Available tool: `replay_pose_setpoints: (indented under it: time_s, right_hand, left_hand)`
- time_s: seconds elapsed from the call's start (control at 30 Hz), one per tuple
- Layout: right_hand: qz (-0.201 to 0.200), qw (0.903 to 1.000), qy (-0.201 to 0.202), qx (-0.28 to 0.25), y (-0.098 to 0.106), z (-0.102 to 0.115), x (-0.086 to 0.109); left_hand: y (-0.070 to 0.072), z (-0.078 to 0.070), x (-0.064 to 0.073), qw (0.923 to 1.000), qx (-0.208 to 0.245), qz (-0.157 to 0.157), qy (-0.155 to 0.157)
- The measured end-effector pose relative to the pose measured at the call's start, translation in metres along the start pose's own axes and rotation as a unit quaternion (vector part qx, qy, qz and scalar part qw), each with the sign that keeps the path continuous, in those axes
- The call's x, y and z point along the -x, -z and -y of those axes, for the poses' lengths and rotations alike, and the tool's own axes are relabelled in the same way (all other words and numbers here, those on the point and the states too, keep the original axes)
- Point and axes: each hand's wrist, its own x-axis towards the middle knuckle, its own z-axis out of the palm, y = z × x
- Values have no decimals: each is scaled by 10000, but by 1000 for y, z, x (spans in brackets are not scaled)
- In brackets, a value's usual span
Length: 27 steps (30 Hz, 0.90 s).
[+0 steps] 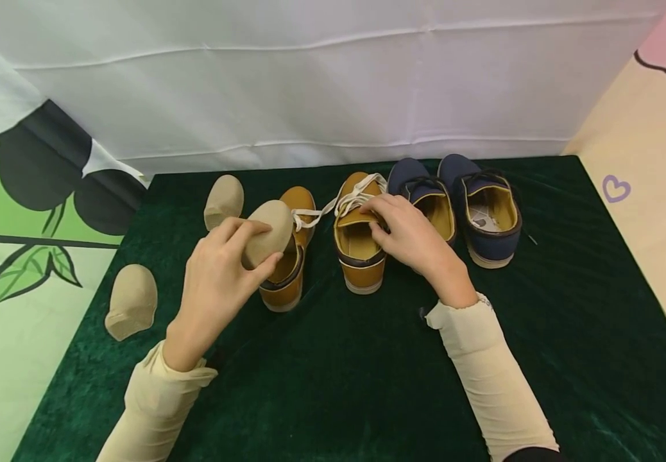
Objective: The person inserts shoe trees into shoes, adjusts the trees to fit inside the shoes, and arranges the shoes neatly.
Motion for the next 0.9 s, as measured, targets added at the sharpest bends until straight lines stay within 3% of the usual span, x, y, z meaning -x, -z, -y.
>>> replay_pose_setpoints:
  time_s: [0.9]
  right_hand:
    - [-171,9997,-143,99,1,-2,0]
  left_hand:
    - [-18,-48,5,9924,-119,237,-1205]
